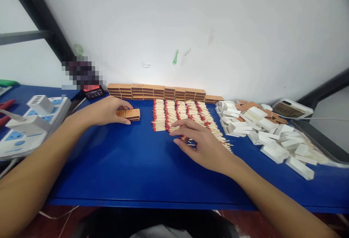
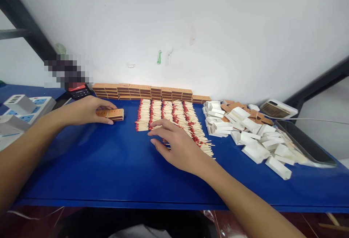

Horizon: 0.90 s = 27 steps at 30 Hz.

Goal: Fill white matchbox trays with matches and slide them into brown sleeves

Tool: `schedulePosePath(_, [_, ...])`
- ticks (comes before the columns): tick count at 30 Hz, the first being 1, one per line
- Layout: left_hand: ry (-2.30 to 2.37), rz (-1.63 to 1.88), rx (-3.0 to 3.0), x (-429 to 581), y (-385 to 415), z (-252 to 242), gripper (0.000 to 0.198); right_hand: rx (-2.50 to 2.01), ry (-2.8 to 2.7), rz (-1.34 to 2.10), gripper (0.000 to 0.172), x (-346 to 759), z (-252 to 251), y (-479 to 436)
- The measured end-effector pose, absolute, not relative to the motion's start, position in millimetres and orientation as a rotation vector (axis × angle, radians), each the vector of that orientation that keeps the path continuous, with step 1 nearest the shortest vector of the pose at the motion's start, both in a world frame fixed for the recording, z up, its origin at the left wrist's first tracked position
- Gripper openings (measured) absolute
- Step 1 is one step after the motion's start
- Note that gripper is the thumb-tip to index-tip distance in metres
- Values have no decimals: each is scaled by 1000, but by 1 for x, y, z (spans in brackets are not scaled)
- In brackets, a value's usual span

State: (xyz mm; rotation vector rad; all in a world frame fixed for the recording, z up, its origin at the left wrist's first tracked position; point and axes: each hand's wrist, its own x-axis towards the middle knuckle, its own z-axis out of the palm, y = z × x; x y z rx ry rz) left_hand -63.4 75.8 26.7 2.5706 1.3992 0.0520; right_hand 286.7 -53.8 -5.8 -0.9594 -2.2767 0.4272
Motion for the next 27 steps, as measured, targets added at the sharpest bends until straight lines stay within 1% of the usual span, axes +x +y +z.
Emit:
schedulePosePath(9, [1425, 8, 2561, -57, 69, 32, 49, -966, -2287, 438, 21, 287, -6, -54])
schedulePosePath(14, [1430, 9, 2567, -62, 71, 31, 57, -975, -2284, 416, 21, 288, -4, -54])
schedulePosePath(18, [1429, 4, 2550, -64, 73, 29, 57, -985, -2228, 345, 22, 295, -2, -49])
schedulePosePath(21, [1446, 6, 2549, -63, 74, 28, 56, -985, -2159, 295, 19, 302, -1, -43])
schedulePosePath(27, [1478, 12, 2565, -67, 79, 27, 65, -1025, -2116, 249, 16, 311, 2, -37])
